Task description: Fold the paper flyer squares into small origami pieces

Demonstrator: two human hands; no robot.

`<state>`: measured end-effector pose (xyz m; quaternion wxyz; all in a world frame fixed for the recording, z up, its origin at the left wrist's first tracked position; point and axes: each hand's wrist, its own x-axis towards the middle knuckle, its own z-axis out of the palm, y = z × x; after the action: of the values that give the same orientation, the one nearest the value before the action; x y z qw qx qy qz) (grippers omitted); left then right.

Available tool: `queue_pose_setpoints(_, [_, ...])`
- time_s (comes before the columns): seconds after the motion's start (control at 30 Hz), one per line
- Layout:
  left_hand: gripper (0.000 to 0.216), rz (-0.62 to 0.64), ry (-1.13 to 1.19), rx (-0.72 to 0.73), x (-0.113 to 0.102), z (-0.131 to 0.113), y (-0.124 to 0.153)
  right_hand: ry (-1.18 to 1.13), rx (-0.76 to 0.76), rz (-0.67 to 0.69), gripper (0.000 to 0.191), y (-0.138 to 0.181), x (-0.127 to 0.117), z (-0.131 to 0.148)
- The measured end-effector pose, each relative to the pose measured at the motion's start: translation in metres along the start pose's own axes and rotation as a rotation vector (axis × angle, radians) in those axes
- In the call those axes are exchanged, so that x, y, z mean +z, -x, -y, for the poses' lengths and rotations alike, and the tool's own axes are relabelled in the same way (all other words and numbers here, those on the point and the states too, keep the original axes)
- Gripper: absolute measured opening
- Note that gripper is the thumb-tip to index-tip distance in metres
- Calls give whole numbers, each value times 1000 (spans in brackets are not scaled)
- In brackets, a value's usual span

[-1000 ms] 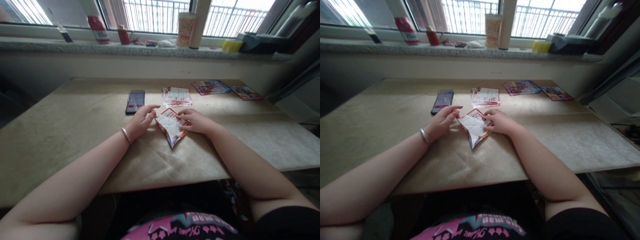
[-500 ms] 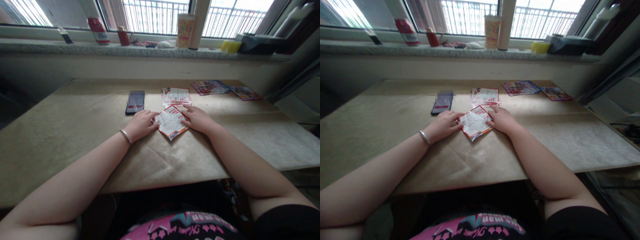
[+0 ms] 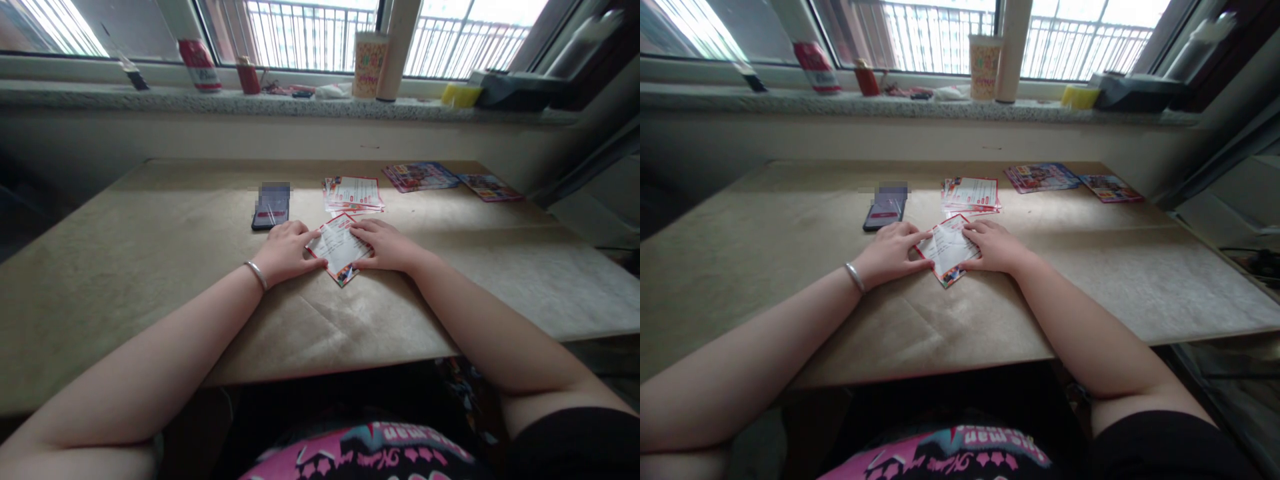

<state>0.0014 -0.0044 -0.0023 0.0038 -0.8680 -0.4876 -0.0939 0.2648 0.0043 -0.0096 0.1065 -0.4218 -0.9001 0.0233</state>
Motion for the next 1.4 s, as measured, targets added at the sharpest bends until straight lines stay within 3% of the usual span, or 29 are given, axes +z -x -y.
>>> queue_pose_setpoints(0.23, [71,18,-13,94,4,-13,-4,10,-22,21,98,-3,5,7])
queue_pose_setpoints(0.37, [79,100,-33,153,10,-19,-9,40,-55,19,100,-5,9,7])
queue_pose_setpoints(0.6, [89,227,-46,92,7,-25,-9,7,-21,36,100,-6,10,8])
queue_pose_setpoints(0.83, [93,301,-24,44,-2,-20,-4,-36,32,4,71,4,-1,-18])
queue_pose_setpoints(0.97, [94,241,-54,74,-1,-18,-2,-74,52,-12,64,6,-2,-29])
queue_pose_setpoints(1.13, [65,170,-43,284,1,-16,0,-226,-31,-65,48,4,-1,-27])
queue_pose_setpoints(1.2, [60,180,-52,294,0,-18,1,-260,-38,-93,42,4,-2,-26])
queue_pose_setpoints(1.4, [66,178,-116,241,-9,-35,-1,-336,-63,-45,48,6,-8,-24])
